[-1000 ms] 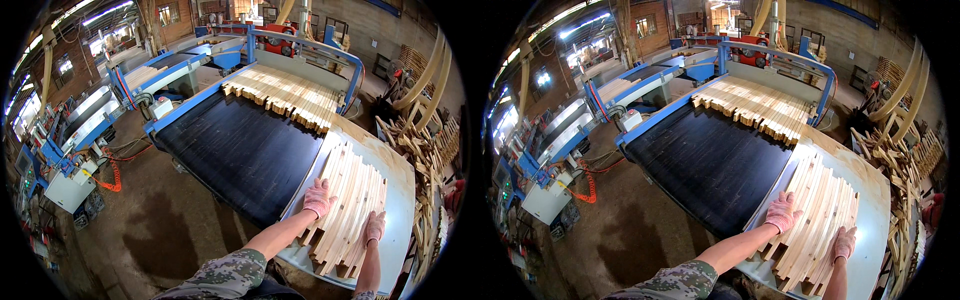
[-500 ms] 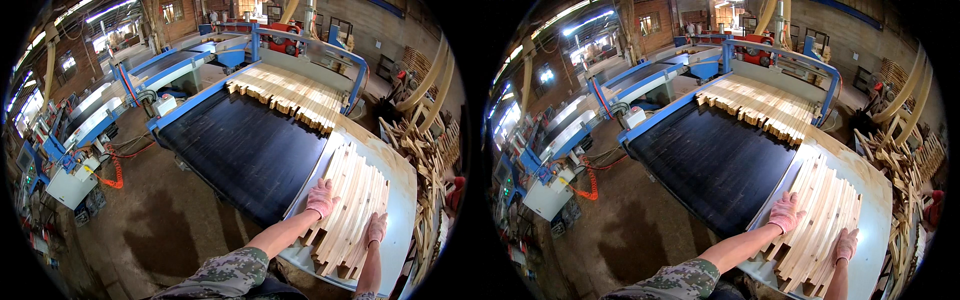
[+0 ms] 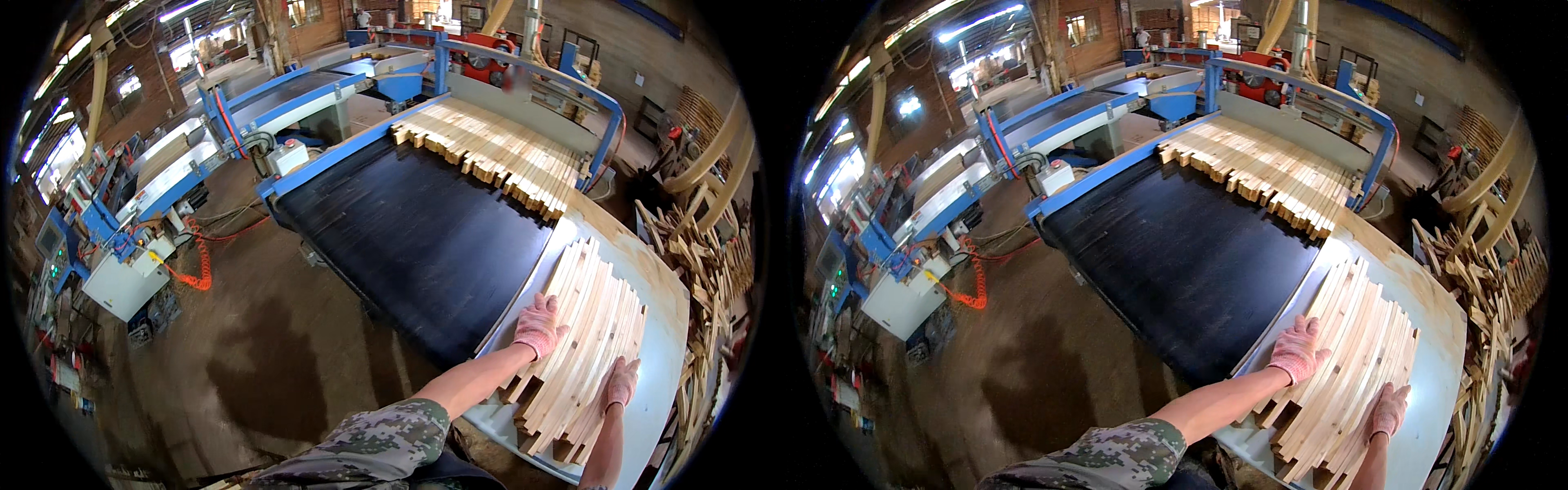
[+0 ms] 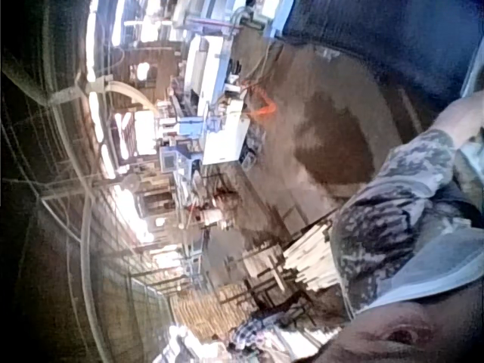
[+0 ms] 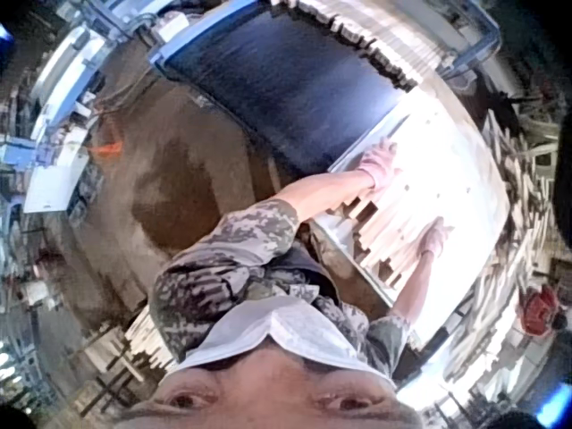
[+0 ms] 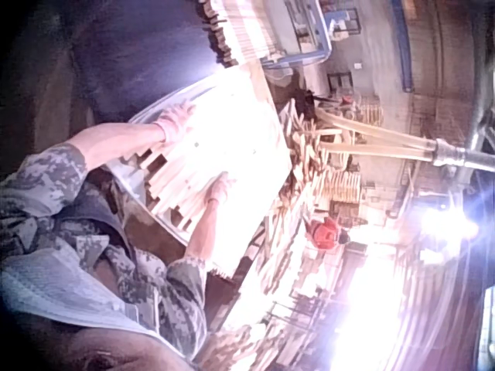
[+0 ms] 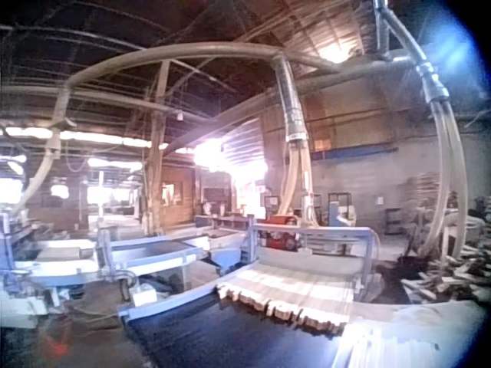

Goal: The person repeatedly picks up stacks of light-colored wooden planks from a metal table and places them onto a conveyor belt. The person wears pink gloves and a camouflage shirt while performing this repetitive stacking task in a workshop environment.

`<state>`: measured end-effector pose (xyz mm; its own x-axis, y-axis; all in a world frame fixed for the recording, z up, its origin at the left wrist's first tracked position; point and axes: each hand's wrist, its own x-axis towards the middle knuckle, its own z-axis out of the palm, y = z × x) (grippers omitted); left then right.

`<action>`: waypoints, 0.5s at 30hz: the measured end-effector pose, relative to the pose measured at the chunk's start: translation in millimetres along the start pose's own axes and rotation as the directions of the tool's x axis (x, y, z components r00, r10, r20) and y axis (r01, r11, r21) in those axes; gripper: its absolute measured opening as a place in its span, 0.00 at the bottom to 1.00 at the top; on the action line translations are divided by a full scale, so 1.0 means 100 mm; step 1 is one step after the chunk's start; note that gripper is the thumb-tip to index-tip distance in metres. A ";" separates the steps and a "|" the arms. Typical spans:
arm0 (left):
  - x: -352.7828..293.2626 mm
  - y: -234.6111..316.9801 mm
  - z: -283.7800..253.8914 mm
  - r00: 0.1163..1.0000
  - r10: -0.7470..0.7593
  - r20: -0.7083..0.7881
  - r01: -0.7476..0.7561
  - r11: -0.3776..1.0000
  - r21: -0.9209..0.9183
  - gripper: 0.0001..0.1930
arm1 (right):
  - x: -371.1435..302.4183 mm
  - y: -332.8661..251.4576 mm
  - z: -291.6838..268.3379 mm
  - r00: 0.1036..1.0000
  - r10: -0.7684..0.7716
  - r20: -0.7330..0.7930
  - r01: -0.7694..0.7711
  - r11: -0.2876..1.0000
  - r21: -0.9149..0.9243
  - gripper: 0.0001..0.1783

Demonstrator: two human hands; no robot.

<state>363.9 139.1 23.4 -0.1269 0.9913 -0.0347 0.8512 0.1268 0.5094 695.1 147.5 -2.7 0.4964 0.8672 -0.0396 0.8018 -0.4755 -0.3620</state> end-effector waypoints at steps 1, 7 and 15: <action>-0.02 -0.01 -0.04 1.000 -0.002 -0.017 0.002 1.000 0.018 0.46 | -0.12 -0.10 -0.11 1.000 0.017 0.018 -0.017 1.000 0.000 0.46; -0.07 0.05 -0.22 0.999 -0.002 0.052 0.004 1.000 -0.024 0.46 | -0.06 -0.07 -0.09 0.999 0.031 0.018 -0.031 0.999 0.010 0.46; -0.06 0.04 -0.26 0.994 -0.014 0.110 0.013 1.000 0.010 0.47 | 0.10 0.10 0.05 0.999 -0.048 0.000 0.048 0.997 0.061 0.46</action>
<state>355.0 133.1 48.5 -0.0823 0.9872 -0.1364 0.8544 0.1404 0.5003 706.2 151.7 -11.5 0.4575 0.8889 -0.0225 0.8028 -0.4238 -0.4194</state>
